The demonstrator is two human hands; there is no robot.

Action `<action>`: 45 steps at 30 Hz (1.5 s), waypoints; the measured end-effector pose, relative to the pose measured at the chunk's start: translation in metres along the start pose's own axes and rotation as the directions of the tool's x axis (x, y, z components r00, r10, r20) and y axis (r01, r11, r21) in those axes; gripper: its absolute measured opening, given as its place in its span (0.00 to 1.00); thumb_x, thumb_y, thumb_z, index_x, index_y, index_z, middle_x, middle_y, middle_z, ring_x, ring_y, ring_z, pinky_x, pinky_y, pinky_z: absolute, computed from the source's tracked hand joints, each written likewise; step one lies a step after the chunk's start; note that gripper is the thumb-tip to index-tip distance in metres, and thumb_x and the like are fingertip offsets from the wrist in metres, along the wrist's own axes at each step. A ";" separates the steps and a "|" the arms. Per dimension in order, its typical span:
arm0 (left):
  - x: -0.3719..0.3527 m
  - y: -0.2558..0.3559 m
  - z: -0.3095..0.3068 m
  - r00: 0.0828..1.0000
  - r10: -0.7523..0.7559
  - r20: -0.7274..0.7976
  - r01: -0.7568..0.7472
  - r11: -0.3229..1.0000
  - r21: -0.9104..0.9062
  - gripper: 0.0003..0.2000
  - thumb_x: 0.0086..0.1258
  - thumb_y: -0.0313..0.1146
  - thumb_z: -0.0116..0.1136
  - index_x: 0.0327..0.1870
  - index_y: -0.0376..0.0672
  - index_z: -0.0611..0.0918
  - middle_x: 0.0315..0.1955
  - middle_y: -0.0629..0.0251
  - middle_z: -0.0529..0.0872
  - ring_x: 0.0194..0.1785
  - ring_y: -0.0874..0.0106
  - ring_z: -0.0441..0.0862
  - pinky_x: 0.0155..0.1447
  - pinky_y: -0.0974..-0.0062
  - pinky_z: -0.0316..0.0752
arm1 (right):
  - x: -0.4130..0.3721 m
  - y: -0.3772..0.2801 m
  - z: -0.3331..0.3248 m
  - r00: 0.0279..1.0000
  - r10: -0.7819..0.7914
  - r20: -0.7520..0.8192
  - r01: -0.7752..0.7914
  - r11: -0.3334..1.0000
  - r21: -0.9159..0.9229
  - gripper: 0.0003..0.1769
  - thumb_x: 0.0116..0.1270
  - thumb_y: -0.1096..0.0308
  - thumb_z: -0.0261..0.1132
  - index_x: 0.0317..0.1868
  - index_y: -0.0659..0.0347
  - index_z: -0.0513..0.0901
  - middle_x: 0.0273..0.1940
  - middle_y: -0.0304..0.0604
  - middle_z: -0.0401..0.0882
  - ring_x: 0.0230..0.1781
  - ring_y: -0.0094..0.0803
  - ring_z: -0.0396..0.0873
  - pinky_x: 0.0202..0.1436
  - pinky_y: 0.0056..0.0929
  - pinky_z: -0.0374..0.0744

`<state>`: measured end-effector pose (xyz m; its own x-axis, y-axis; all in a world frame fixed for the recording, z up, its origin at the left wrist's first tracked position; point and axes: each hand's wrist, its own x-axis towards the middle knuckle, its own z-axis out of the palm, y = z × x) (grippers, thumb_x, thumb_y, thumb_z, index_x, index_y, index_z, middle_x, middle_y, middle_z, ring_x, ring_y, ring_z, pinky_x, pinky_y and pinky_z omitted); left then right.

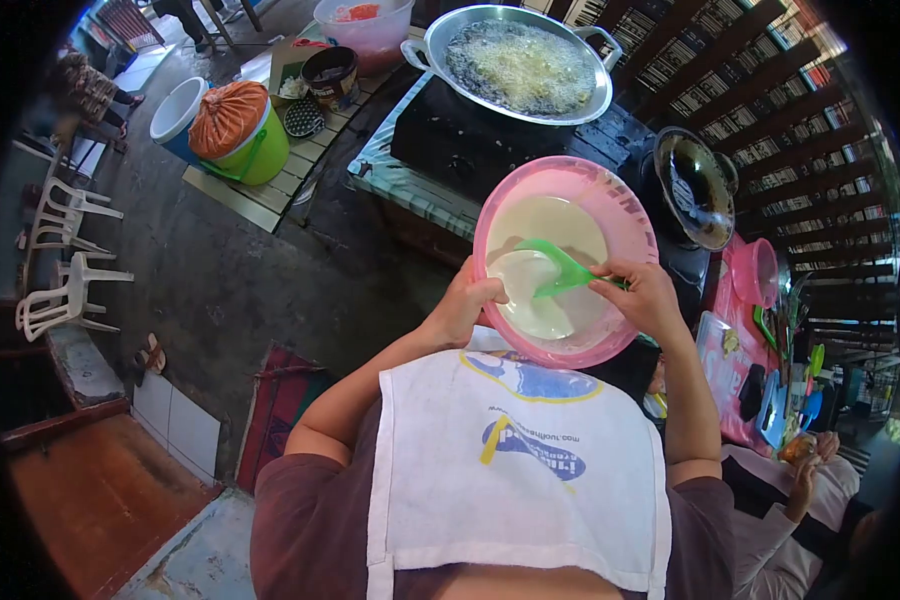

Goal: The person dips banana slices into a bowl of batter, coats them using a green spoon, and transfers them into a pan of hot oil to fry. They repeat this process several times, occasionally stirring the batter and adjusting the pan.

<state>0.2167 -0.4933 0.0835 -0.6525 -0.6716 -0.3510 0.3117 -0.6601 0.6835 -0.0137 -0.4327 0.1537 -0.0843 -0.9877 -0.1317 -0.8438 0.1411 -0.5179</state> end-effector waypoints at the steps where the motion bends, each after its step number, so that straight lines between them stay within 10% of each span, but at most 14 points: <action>1: -0.002 0.002 -0.002 1.000 0.000 0.000 0.000 1.000 0.001 0.32 0.45 0.24 0.46 0.60 0.34 0.65 0.46 0.58 0.74 0.48 0.69 0.73 0.48 0.74 0.74 | 0.002 0.000 0.002 0.999 0.019 0.031 -0.020 1.000 0.018 0.11 0.54 0.61 0.67 0.36 0.56 0.84 0.25 0.41 0.81 0.22 0.30 0.78 0.28 0.26 0.73; 30: 0.047 0.008 -0.031 0.966 0.217 -0.138 -0.231 0.968 -0.094 0.30 0.45 0.23 0.47 0.58 0.37 0.65 0.41 0.64 0.74 0.43 0.74 0.73 0.47 0.79 0.70 | 0.128 0.037 -0.096 0.994 0.068 -0.083 -0.002 0.784 0.621 0.04 0.62 0.69 0.63 0.33 0.61 0.80 0.23 0.25 0.71 0.23 0.10 0.63 0.26 0.12 0.60; 37: 0.019 -0.012 -0.048 0.961 0.122 -0.247 -0.166 0.972 -0.168 0.27 0.45 0.22 0.47 0.54 0.34 0.68 0.41 0.63 0.76 0.45 0.73 0.74 0.49 0.77 0.70 | 0.205 0.070 -0.085 0.969 0.081 -0.233 -0.078 0.997 0.020 0.12 0.56 0.61 0.64 0.32 0.63 0.82 0.27 0.44 0.80 0.26 0.30 0.78 0.32 0.29 0.73; 39: 0.015 -0.020 -0.051 0.957 0.130 -0.259 -0.180 0.967 -0.179 0.28 0.45 0.22 0.47 0.54 0.34 0.68 0.42 0.62 0.76 0.45 0.72 0.74 0.49 0.76 0.70 | 0.220 0.057 -0.074 0.977 0.099 -0.189 -0.156 0.937 -0.313 0.13 0.54 0.61 0.60 0.33 0.61 0.83 0.33 0.52 0.81 0.35 0.46 0.80 0.41 0.40 0.77; 45: 0.010 -0.014 -0.046 0.943 0.182 -0.277 -0.240 0.952 -0.190 0.28 0.45 0.23 0.47 0.55 0.34 0.68 0.43 0.62 0.76 0.46 0.71 0.75 0.50 0.75 0.70 | 0.245 0.007 -0.057 0.984 0.049 -0.169 -0.142 0.790 -0.597 0.13 0.53 0.68 0.55 0.34 0.62 0.83 0.36 0.53 0.82 0.40 0.46 0.80 0.44 0.41 0.78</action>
<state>0.2379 -0.5065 0.0412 -0.3672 -0.8472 -0.3841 0.5842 -0.5313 0.6135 -0.0704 -0.6780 0.1661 -0.2138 -0.9768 -0.0120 -0.9708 0.2111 0.1139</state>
